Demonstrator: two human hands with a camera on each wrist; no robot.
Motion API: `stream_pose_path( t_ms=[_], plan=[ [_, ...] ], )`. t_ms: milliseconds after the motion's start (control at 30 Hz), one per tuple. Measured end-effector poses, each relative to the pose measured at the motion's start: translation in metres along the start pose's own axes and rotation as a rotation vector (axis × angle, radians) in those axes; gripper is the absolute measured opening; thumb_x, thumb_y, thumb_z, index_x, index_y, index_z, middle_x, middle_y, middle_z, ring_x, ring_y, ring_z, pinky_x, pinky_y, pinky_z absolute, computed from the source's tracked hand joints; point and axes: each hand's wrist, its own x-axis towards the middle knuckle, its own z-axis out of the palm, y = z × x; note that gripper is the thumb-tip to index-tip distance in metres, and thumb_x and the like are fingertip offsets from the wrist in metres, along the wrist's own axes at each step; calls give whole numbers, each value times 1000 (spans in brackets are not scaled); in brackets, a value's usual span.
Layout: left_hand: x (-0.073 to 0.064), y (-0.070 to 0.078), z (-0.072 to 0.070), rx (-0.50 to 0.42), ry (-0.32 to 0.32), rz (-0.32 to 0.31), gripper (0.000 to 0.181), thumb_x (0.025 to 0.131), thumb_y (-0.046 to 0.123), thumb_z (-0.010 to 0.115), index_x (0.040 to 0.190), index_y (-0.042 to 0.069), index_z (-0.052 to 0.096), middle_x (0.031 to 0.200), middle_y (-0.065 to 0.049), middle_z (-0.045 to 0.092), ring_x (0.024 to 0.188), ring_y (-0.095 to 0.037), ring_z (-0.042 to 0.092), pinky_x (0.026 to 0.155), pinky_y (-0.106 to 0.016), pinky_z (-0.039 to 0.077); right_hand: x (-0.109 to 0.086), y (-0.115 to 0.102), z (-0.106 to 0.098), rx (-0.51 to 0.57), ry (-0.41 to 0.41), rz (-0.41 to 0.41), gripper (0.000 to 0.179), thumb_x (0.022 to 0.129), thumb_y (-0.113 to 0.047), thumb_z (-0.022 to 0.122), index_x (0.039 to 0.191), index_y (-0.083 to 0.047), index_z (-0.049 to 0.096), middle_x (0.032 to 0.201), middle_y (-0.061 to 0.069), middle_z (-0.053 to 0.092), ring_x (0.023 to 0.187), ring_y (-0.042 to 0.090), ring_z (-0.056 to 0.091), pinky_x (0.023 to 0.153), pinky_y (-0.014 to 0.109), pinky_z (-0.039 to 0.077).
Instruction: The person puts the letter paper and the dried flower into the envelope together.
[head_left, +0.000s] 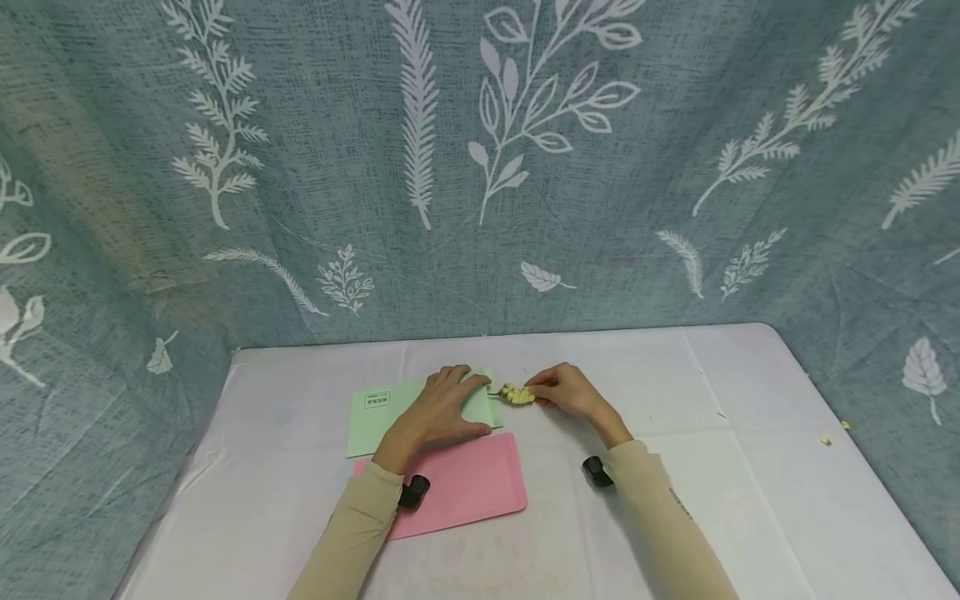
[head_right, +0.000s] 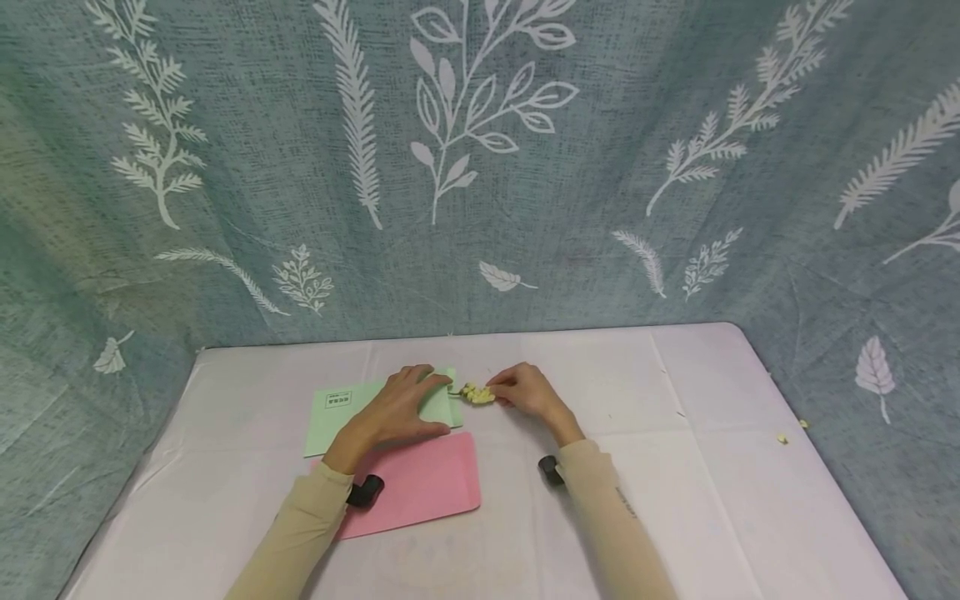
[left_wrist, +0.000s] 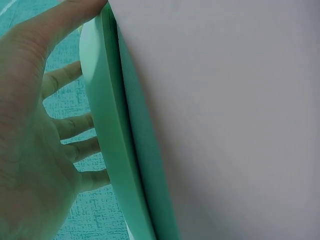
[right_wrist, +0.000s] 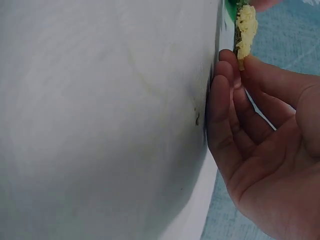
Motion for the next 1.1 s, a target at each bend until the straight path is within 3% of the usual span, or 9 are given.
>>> stream_pose_path(
  t_ms=[733, 1100],
  plan=[
    [1, 3, 1, -10, 18, 16, 72, 79, 47, 79, 138, 16, 53, 140, -22, 45, 130, -40, 41, 105, -59, 33, 8, -11, 16, 77, 4, -51, 19, 93, -9, 66, 105, 4, 73, 92, 13, 73, 77, 17, 71, 69, 28, 58],
    [2, 4, 1, 0, 22, 27, 72, 78, 48, 79, 138, 16, 53, 140, -21, 45, 130, -40, 41, 105, -60, 33, 12, -16, 24, 56, -5, -83, 19, 92, -6, 65, 106, 5, 73, 92, 14, 74, 77, 17, 71, 67, 26, 57]
  ],
)
